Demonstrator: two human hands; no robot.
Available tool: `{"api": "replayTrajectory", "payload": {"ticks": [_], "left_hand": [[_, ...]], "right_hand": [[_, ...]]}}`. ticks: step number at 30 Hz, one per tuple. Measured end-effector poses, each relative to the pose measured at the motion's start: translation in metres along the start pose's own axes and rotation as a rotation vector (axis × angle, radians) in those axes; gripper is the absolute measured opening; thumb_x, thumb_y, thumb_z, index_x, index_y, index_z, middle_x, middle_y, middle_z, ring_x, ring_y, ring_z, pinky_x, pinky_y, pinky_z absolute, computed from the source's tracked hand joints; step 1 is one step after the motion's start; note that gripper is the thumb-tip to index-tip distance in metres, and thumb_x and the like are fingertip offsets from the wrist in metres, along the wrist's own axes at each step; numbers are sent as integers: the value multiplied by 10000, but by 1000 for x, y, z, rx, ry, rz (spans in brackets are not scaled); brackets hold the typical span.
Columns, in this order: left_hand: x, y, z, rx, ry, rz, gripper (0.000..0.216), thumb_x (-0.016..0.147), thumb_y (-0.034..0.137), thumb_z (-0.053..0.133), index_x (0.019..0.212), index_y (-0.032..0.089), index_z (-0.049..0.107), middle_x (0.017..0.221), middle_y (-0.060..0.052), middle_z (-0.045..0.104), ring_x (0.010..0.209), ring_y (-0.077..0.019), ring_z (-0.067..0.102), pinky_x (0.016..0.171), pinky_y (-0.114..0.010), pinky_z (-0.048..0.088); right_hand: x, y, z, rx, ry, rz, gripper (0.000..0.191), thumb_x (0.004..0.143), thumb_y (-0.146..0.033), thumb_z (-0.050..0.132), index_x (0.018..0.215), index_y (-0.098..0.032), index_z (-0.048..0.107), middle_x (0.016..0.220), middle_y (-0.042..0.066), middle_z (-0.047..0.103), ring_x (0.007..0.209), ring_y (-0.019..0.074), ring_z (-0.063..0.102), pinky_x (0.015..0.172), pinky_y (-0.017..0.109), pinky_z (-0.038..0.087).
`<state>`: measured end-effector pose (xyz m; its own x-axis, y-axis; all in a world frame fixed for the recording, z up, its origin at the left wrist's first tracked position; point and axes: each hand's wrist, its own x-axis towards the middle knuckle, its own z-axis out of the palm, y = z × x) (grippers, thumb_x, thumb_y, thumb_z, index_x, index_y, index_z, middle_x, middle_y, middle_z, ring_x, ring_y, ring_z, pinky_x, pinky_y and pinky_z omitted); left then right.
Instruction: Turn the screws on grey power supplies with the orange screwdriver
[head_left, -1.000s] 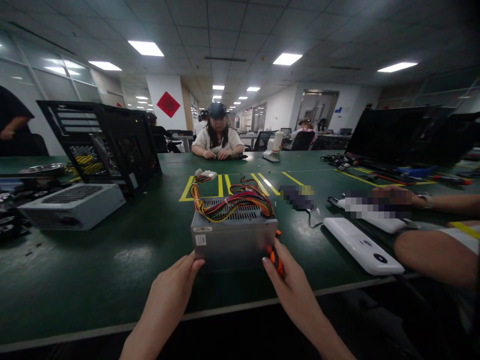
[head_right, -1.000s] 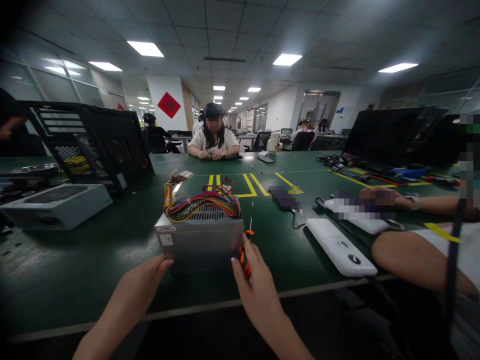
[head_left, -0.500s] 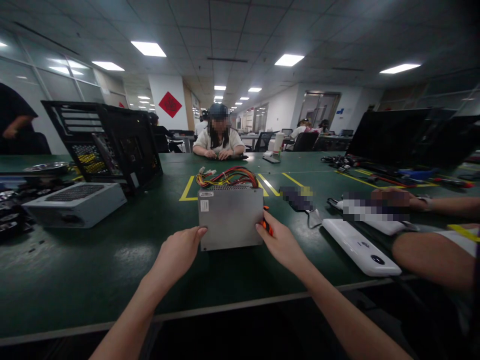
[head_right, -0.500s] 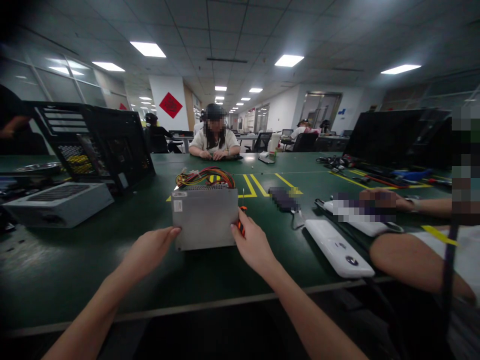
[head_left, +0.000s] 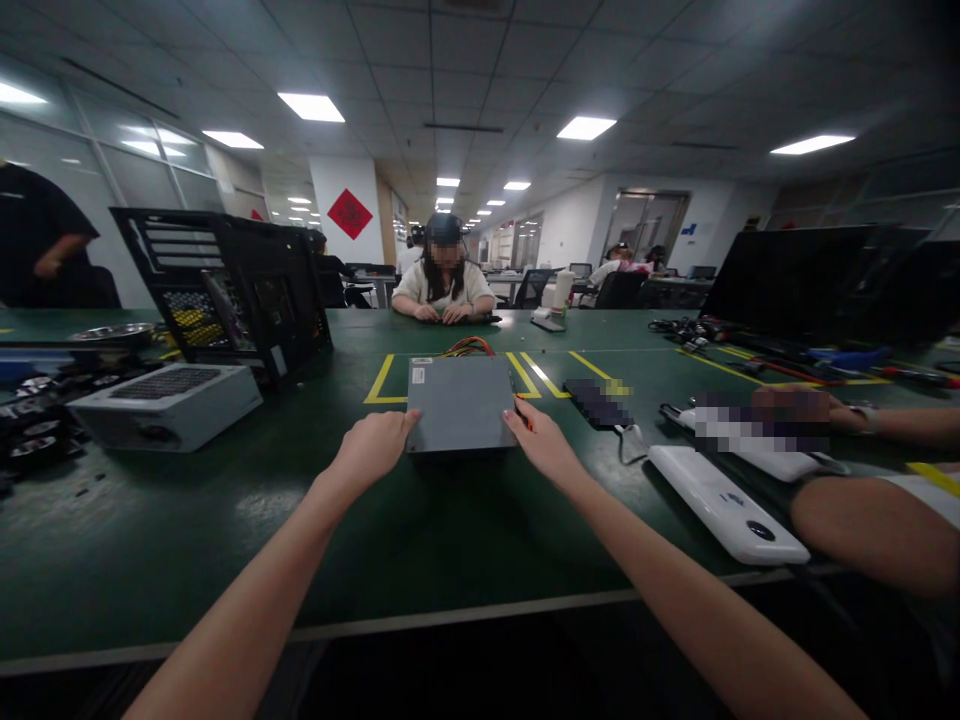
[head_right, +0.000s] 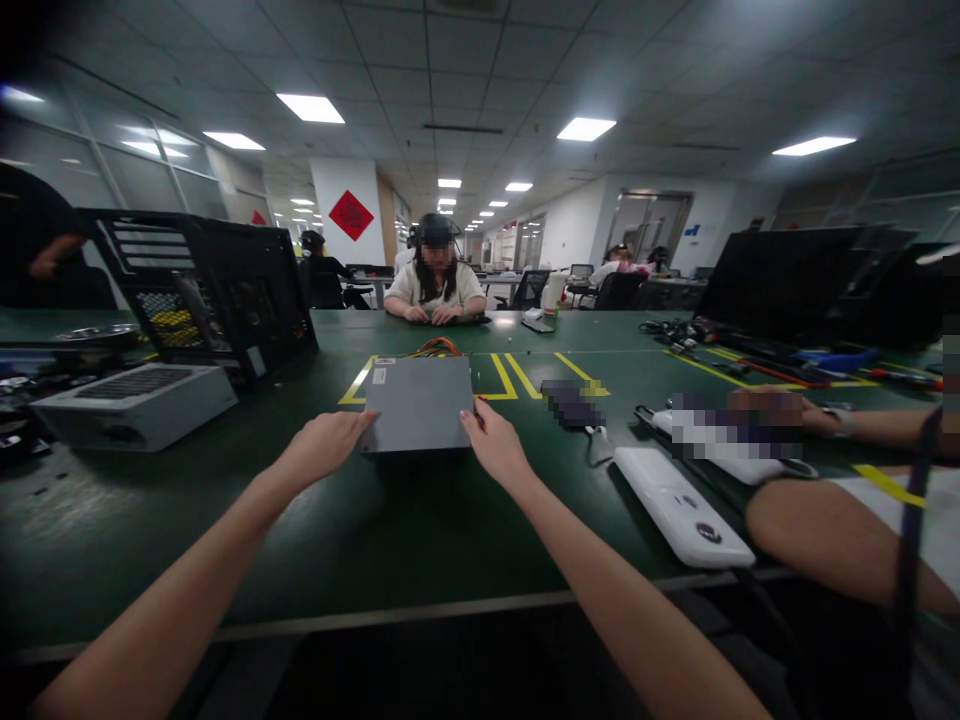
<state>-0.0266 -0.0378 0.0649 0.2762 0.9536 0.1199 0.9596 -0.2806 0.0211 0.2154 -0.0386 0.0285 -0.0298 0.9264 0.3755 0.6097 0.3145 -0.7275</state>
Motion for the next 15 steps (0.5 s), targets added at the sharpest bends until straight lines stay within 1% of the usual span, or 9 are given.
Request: {"api": "replayTrajectory", "payload": {"ticks": [2, 4, 7, 10, 12, 15], "left_hand": [[9, -4, 1, 36, -2, 11, 434, 948, 294, 195, 1207, 215, 535, 1048, -123, 643, 962, -251, 624, 838, -370, 465], [20, -8, 1, 72, -27, 27, 415, 942, 265, 217, 1194, 183, 537, 1067, -142, 634, 975, -258, 619, 838, -369, 465], [37, -12, 1, 99, -54, 67, 401, 924, 213, 251, 1223, 137, 508, 1104, -174, 618, 993, -270, 609, 838, -364, 459], [50, -15, 1, 84, -83, 40, 434, 940, 262, 210, 1158, 125, 559, 1072, -169, 637, 992, -251, 612, 835, -316, 452], [55, -16, 1, 65, -99, 15, 472, 946, 307, 181, 1110, 133, 588, 1060, -156, 648, 996, -240, 612, 829, -294, 449], [58, -18, 4, 28, -104, -7, 480, 945, 339, 184, 1094, 148, 599, 1092, -143, 642, 1021, -240, 602, 836, -293, 441]], "right_hand": [[7, 1, 2, -26, -5, 22, 405, 904, -395, 361, 1210, -195, 535, 1133, 89, 630, 1048, 213, 574, 896, 338, 416], [16, 3, 4, -50, -11, 46, 391, 907, -394, 348, 1160, -188, 564, 1137, 91, 625, 1051, 215, 568, 888, 328, 410], [31, 8, 9, -69, -19, 79, 378, 910, -389, 325, 1019, -176, 617, 1066, 89, 648, 995, 218, 584, 852, 317, 415], [40, 12, 14, -94, -14, 128, 364, 905, -375, 321, 898, -177, 626, 998, 81, 659, 948, 219, 588, 820, 309, 410], [42, 13, 16, -109, -3, 156, 359, 902, -380, 320, 878, -183, 619, 984, 80, 656, 938, 225, 583, 808, 310, 402], [40, 13, 18, -115, 11, 182, 372, 899, -404, 311, 880, -189, 614, 967, 81, 652, 926, 235, 576, 792, 314, 393]]}}
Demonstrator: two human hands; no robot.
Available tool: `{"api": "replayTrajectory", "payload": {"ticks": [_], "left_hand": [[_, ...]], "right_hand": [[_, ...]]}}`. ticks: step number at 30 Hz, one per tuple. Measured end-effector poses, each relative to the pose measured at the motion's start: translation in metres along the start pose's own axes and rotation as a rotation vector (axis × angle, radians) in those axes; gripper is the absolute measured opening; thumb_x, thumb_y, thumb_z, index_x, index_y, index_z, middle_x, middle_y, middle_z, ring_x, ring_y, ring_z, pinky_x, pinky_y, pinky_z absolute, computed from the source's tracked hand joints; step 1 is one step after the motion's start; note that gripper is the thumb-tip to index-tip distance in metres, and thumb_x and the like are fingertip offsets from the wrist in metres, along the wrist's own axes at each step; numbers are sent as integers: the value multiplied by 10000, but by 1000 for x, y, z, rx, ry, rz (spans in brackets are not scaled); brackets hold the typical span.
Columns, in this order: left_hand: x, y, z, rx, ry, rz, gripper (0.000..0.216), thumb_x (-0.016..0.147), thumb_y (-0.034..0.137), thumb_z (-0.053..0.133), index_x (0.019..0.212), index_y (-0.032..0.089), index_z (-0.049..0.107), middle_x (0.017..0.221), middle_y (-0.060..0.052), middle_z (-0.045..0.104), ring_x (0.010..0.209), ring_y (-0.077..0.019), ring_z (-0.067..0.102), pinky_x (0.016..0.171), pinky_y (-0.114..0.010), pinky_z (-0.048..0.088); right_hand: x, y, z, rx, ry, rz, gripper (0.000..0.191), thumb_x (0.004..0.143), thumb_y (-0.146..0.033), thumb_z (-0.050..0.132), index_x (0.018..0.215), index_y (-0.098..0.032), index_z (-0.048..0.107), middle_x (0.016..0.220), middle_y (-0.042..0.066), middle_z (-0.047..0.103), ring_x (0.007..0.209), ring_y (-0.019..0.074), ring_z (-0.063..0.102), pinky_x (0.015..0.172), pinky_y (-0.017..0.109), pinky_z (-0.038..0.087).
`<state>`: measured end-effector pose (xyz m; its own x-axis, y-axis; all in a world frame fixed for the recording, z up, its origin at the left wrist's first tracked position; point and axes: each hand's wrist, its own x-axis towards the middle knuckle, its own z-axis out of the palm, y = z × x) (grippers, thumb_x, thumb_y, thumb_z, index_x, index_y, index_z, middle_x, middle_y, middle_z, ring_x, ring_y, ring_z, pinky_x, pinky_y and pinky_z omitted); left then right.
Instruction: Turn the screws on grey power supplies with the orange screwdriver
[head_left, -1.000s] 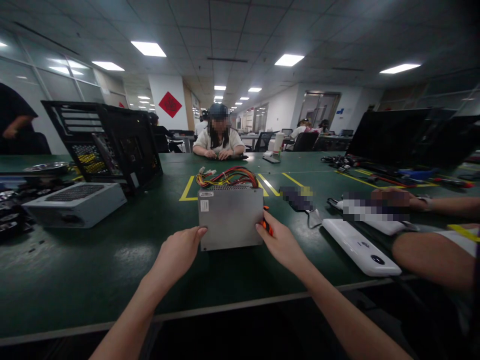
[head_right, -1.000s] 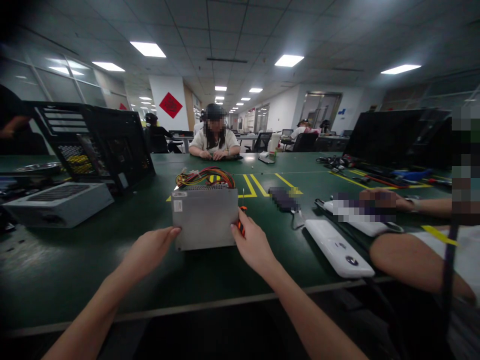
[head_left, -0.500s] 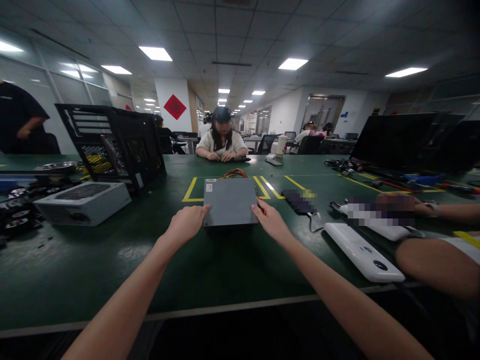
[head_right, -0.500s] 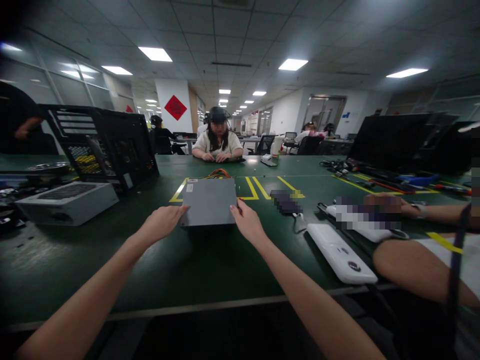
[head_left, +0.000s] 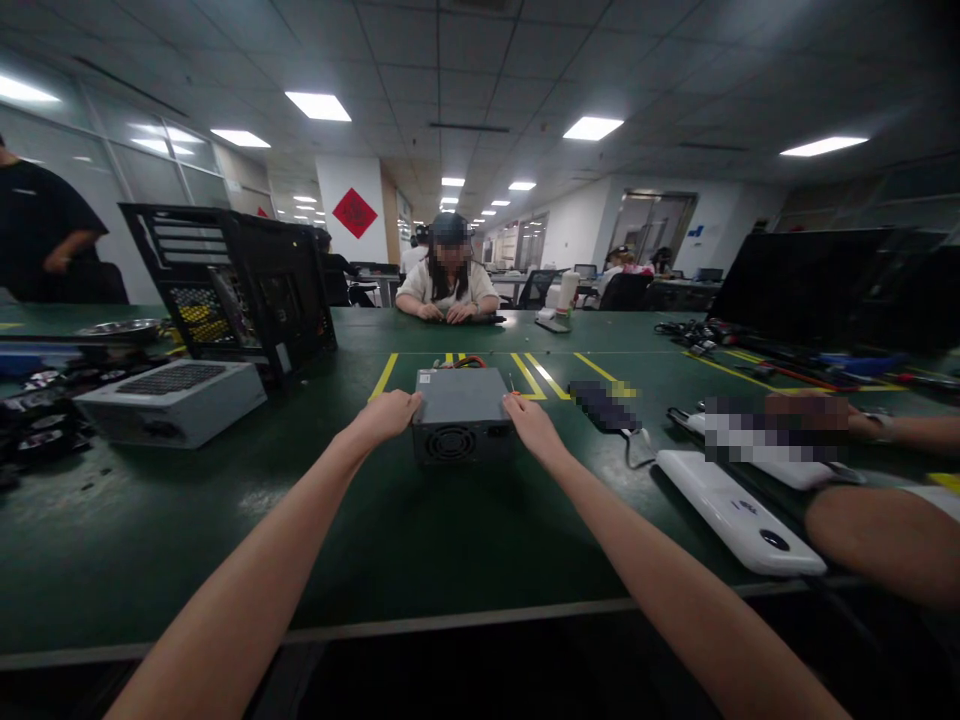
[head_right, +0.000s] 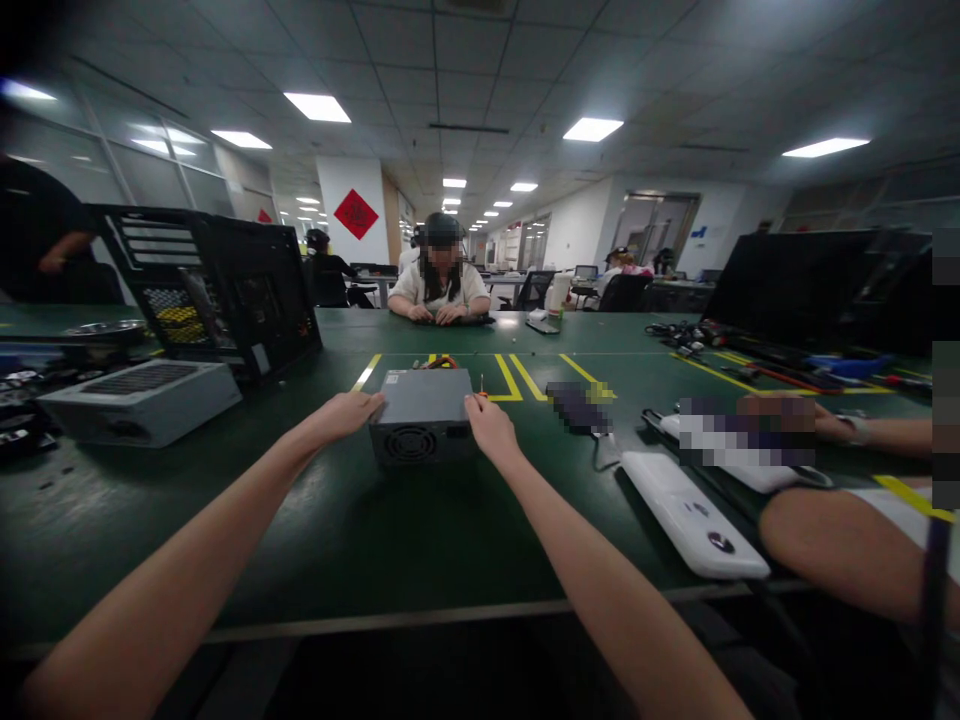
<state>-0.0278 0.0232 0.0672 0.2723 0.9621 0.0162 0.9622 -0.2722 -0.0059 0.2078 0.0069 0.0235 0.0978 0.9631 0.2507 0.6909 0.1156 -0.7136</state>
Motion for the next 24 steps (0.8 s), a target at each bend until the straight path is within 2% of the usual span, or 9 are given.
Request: {"api": "replayTrajectory", "payload": {"ticks": [5, 11, 13, 15, 18, 21, 24], "left_hand": [[11, -5, 6, -95, 22, -39, 515, 945, 373, 191, 1001, 120, 636, 1084, -172, 638, 1032, -256, 598, 852, -306, 435], [34, -14, 9, -282, 84, -117, 426, 913, 379, 316, 931, 112, 647, 1093, -192, 625, 1057, -279, 578, 847, -307, 418], [36, -17, 13, -374, 108, -163, 442, 895, 424, 345, 835, 103, 644, 983, -200, 649, 985, -286, 601, 772, -295, 430], [35, -18, 22, -486, 128, -205, 488, 880, 486, 345, 706, 116, 610, 756, -165, 642, 802, -260, 629, 641, -270, 423], [27, -18, 37, -680, 150, -221, 551, 871, 568, 279, 563, 167, 498, 458, -27, 440, 446, -156, 485, 452, -241, 315], [21, -16, 45, -841, 204, -181, 515, 852, 577, 316, 530, 189, 418, 429, 45, 283, 364, -92, 298, 405, -230, 221], [22, -18, 38, -954, 319, -123, 472, 848, 557, 323, 577, 185, 427, 471, 50, 290, 404, -85, 285, 418, -220, 223]], "right_hand": [[5, -1, 4, 33, 8, 31, 383, 891, -415, 316, 883, -193, 628, 960, 82, 650, 923, 241, 572, 793, 324, 389], [26, 3, 14, 157, 30, 75, 376, 862, -432, 380, 889, -182, 660, 951, 95, 656, 942, 259, 566, 832, 369, 382], [29, 7, 18, 238, 29, 95, 403, 849, -475, 390, 923, -188, 664, 963, 87, 661, 936, 245, 574, 830, 364, 396], [28, 11, 22, 336, 18, 115, 456, 819, -539, 411, 965, -187, 663, 971, 84, 668, 894, 231, 594, 799, 356, 424], [23, 13, 27, 485, 8, 109, 482, 759, -566, 486, 988, -182, 666, 936, 72, 682, 823, 209, 615, 750, 336, 457], [16, 6, 27, 597, 33, 66, 444, 752, -500, 519, 1046, -195, 651, 948, 47, 687, 845, 193, 618, 768, 322, 468], [13, -8, 21, 673, 109, -77, 437, 770, -441, 530, 1151, -237, 597, 1124, 13, 643, 1016, 177, 581, 902, 314, 432]]}}
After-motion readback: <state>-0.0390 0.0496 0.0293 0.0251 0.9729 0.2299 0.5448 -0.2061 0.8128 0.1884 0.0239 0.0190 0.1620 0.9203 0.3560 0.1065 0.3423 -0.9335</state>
